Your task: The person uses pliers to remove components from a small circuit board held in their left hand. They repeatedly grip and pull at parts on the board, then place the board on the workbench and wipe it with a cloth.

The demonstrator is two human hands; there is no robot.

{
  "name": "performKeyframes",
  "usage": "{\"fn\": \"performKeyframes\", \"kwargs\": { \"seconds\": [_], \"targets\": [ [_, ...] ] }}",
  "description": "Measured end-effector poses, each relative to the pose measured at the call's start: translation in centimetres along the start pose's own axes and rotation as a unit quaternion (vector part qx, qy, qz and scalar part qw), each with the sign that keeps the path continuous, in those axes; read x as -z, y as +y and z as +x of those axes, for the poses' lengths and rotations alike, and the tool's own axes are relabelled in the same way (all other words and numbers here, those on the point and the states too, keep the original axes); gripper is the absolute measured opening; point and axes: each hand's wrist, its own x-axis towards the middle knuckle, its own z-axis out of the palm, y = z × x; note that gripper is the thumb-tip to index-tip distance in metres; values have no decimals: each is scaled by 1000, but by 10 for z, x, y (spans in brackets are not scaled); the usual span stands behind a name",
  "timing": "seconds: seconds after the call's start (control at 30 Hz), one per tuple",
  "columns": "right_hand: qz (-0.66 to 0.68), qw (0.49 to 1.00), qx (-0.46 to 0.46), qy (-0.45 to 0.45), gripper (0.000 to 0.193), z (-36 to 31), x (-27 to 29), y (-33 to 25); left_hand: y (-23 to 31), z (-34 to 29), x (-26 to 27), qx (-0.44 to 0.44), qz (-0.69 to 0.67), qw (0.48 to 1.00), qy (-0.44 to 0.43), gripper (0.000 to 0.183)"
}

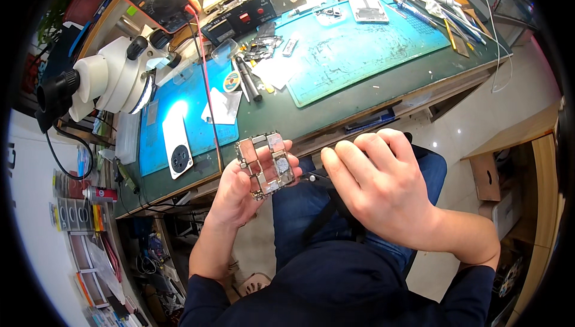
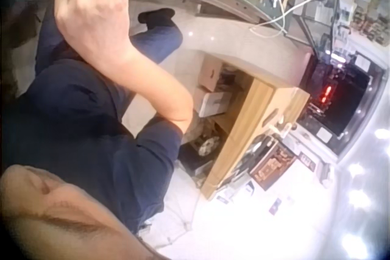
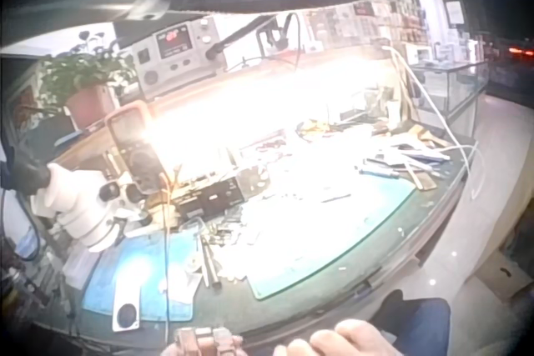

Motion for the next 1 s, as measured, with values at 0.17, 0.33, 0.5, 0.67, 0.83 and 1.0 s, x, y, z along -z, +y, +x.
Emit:
{"fn": "performKeyframes", "kwargs": {
  "seconds": [0.17,0.33,0.5,0.67,0.83,1.0],
  "targets": [
    [3,1000,-11,7,24,0,-1,0,2,1,2,12,-6,1000,0,109],
    [3,1000,-16,7,25,0,-2,-1,-1,2,1,10,-4,1000,6,108],
    [20,997,-41,-70,32,3,10,-5,-2,2,3,11,-7,1000,-4,107],
    [27,997,-31,-68,31,3,11,-4,-4,1,4,12,-12,1000,-6,105],
    [30,997,-25,-67,31,3,11,-2,-5,2,3,6,-11,1000,-12,104],
    [31,997,-25,-68,30,2,11,-1,-7,2,8,12,-17,999,-26,104]
  ]
}}
